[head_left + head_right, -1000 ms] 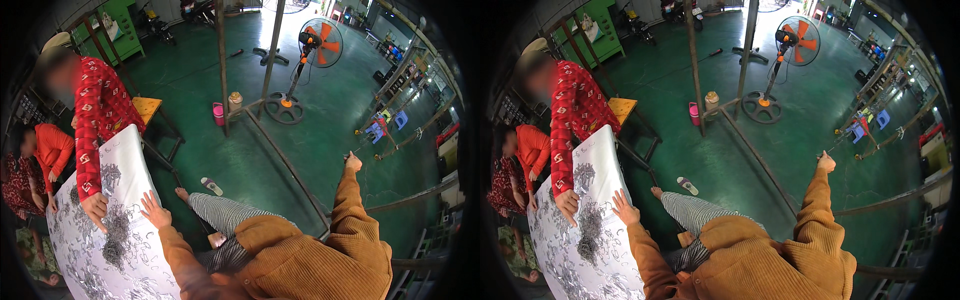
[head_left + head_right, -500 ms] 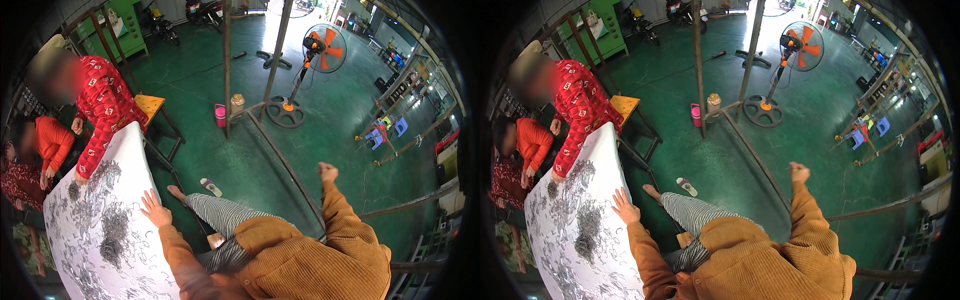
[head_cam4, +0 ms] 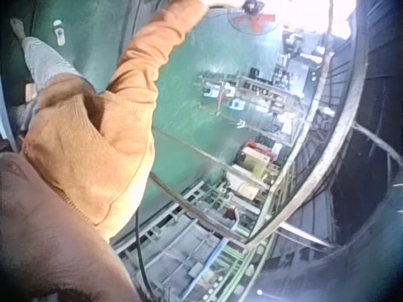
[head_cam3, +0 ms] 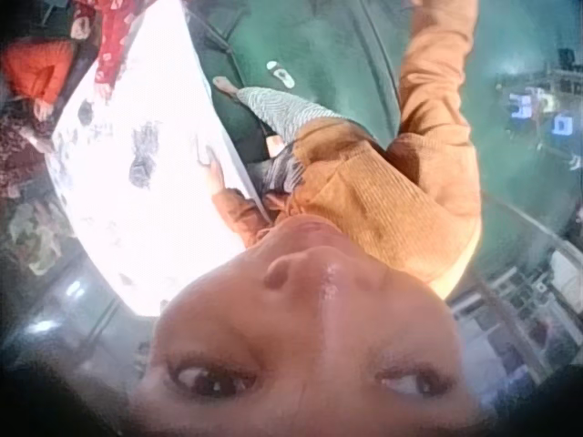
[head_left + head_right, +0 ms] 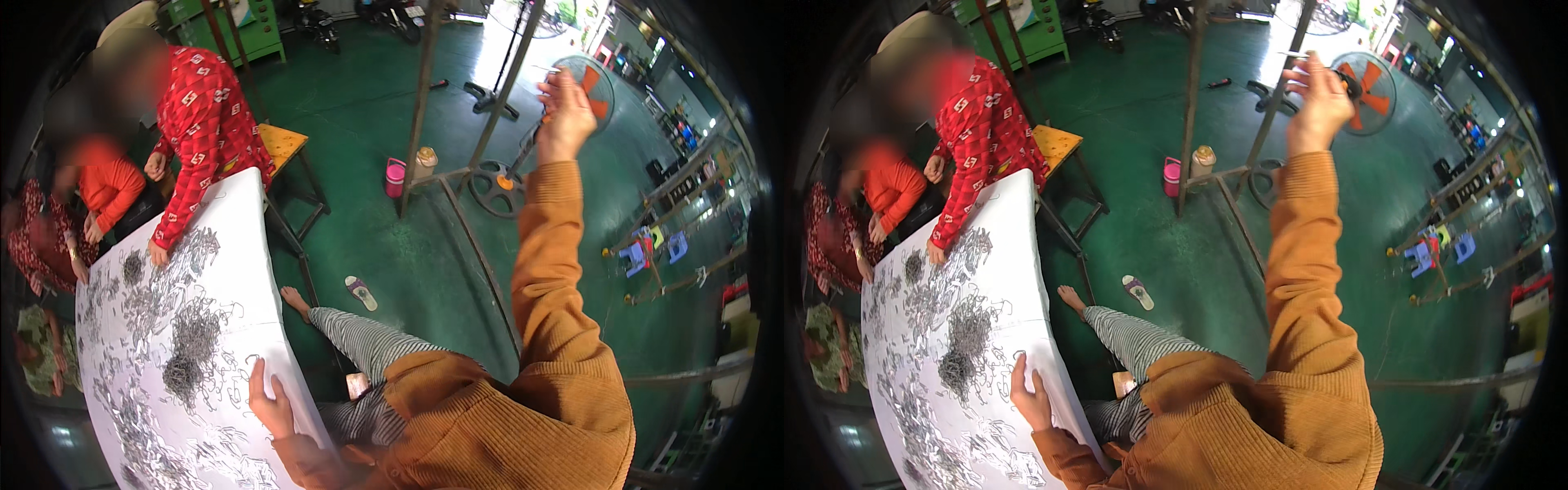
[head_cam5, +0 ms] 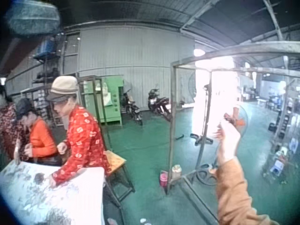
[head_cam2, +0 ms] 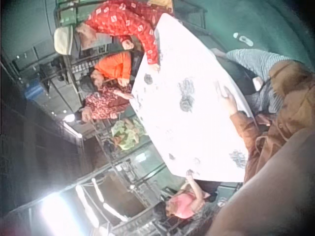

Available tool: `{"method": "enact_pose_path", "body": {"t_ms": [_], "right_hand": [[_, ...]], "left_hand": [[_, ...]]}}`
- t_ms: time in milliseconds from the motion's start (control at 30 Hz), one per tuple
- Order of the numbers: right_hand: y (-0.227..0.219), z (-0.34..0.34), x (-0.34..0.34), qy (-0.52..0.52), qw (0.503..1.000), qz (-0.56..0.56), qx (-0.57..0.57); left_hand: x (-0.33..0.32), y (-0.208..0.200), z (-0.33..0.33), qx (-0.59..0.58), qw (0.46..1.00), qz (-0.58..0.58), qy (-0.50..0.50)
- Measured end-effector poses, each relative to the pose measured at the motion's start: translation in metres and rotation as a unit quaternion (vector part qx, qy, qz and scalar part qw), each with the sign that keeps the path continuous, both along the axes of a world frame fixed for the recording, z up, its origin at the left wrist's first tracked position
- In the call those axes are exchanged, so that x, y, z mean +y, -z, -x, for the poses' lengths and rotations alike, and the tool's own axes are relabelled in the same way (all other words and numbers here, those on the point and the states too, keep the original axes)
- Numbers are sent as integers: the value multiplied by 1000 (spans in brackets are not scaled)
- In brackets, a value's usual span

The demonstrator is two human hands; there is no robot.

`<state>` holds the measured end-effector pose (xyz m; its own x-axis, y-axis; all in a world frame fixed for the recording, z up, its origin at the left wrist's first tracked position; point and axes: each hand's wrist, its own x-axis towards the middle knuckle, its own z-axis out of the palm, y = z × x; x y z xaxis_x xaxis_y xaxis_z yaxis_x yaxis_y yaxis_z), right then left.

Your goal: The person sits at a table and repeatedly picks up small metal hooks and cylindrical metal pieces. They connect the hook to the cylinder by hand and then hang the assembled unit on a nearby metal rack. The process is repeated continuously with other workers visible in the background.

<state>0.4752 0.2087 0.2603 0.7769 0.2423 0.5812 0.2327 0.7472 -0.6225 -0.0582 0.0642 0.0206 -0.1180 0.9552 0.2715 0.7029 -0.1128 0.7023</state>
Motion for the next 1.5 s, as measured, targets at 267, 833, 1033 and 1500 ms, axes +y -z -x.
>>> {"method": "enact_pose_path", "body": {"t_ms": [267, 833, 1033, 1500], "right_hand": [[170, 241, -62, -569, 705, 403, -128], [225, 369, -110, -685, 557, 409, -231], [226, 364, -113, -641, 618, 355, -285], [208, 352, -104, -701, 608, 297, -225]], "left_hand": [[-17, -44, -94, -286, 958, 31, -3], [-68, -24, -52, -211, 948, 106, -215], [-61, -17, -43, -168, 971, 62, -157], [-74, -55, -28, -147, 982, 101, -53]]}}
